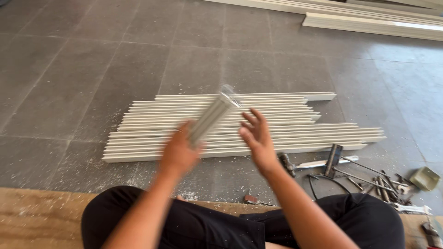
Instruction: The person sits on the floor assembling white metal frame components. They use a hammer to secure metal brackets onto the ends of the frame pieces and then use a power drill to fasten screws. The person handles multiple frame pieces and tools, including a hammer, drill, and Allen key.
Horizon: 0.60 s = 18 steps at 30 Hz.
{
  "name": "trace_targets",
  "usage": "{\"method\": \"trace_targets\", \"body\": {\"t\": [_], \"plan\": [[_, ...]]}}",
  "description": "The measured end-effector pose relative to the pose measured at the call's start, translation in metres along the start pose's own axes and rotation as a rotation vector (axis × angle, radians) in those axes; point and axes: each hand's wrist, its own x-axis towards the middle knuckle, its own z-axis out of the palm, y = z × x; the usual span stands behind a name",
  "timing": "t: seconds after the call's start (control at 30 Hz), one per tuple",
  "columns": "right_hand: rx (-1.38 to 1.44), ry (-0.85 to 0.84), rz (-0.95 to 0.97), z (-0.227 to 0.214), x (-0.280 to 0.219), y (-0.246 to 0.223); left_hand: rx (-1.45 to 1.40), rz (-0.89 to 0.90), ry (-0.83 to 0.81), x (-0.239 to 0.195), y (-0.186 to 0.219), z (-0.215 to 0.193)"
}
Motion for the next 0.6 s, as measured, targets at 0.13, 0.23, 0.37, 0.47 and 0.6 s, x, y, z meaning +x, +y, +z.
{"method": "trace_targets", "body": {"t": [0.13, 0.23, 0.37, 0.47, 0.6], "plan": [[-0.206, 0.092, 0.065, -0.042, 0.013, 0.017, 0.295, -0.256, 0.163, -0.018, -0.085, -0.138], [-0.289, 0.177, 0.161, -0.070, 0.013, 0.045, 0.369, -0.651, 0.184, -0.078, -0.131, -0.192], [-0.480, 0.263, 0.275, -0.094, 0.003, 0.078, 0.401, -0.909, 0.168, -0.114, -0.153, -0.201], [-0.483, 0.267, 0.283, -0.100, 0.004, 0.096, 0.416, -0.937, 0.128, -0.108, -0.153, -0.191], [-0.643, 0.197, 0.287, -0.096, 0.007, 0.097, 0.393, -0.897, 0.085, -0.085, -0.171, -0.176]]}}
